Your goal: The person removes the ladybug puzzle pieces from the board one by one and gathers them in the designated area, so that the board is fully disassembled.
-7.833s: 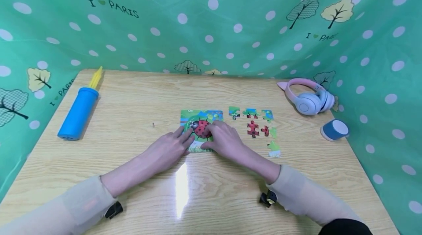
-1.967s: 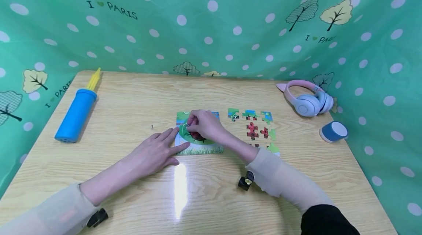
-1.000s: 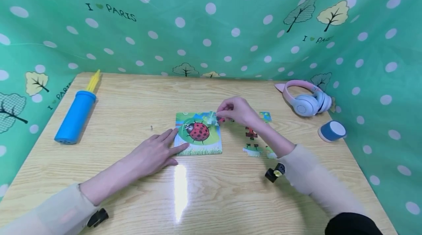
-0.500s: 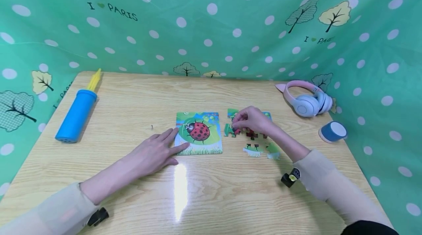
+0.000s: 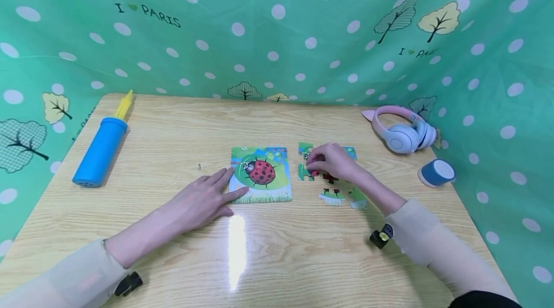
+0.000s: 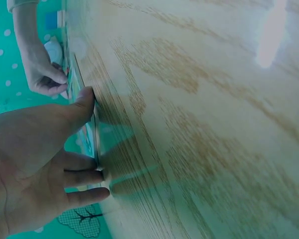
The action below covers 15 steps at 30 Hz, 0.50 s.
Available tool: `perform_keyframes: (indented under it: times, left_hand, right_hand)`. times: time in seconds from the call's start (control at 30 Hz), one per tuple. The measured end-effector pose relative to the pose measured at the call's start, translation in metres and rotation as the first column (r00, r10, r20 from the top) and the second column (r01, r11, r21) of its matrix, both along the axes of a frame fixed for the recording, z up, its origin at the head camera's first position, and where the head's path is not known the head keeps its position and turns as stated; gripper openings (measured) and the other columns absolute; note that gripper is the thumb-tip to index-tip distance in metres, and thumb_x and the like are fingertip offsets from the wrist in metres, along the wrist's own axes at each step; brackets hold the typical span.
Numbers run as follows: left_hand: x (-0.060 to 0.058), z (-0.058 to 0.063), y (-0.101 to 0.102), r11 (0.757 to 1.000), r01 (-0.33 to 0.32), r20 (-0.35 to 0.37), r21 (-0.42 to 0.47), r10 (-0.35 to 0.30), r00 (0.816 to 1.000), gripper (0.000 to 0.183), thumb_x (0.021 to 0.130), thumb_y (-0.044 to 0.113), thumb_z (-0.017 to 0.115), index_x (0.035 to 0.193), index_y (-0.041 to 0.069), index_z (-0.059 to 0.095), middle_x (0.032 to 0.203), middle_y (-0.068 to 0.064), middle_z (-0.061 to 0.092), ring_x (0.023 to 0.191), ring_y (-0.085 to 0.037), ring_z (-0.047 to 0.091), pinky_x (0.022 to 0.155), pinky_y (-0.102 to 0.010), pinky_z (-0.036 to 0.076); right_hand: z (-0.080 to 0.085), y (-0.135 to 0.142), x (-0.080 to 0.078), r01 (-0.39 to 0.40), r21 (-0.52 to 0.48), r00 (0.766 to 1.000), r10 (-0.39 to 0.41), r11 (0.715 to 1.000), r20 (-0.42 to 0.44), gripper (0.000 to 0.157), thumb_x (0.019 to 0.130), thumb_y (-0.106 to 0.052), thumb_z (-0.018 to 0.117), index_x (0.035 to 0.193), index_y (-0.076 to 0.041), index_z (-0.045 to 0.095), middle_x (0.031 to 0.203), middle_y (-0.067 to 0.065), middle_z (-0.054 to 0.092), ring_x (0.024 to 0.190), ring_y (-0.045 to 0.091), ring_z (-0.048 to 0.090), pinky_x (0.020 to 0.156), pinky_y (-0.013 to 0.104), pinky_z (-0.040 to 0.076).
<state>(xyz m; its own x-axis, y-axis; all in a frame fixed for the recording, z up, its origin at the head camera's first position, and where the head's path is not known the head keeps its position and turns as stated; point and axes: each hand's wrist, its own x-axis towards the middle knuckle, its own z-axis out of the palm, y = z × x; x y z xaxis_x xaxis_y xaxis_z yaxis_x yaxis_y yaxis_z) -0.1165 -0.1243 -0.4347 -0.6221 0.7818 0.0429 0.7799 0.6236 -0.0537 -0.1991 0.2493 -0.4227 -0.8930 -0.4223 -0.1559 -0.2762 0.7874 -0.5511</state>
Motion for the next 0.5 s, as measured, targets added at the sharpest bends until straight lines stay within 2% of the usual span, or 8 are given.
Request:
perform_keyframes:
  times: [0.3, 0.5]
  left_hand:
    - [0.0001, 0.0002, -0.0001, 1.0, 0.002, -0.006, 0.003, -0.002, 1.0, 0.06, 0.093, 0.05, 0.069, 0.149, 0.03, 0.057, 0.151, -0.031, 0.051, 0.137, -0.041, 0.056, 0.095, -0.049, 0.06]
    - [-0.0003, 0.0, 0.0001, 1.0, 0.008, -0.02, 0.0, -0.008, 1.0, 0.06, 0.093, 0.051, 0.069, 0.148, 0.029, 0.057, 0.15, -0.031, 0.051, 0.136, -0.041, 0.056, 0.094, -0.049, 0.06]
  right_hand:
    - [-0.0048, 0.0017, 0.003, -0.018, -0.011, 0.997, 0.017, 1.0, -0.078, 0.004, 0.093, -0.015, 0.077, 0.094, -0.014, 0.08, 0.09, 0.001, 0.078, 0.069, 0.007, 0.068, 0.068, 0.03, 0.056]
    - [-0.0062, 0.0019, 0.0059, 0.0, -0.035, 0.996, -0.003, 0.999, -0.084, 0.004, 0.092, -0.014, 0.077, 0.095, -0.013, 0.08, 0.089, 0.001, 0.076, 0.07, 0.009, 0.067, 0.065, 0.027, 0.054]
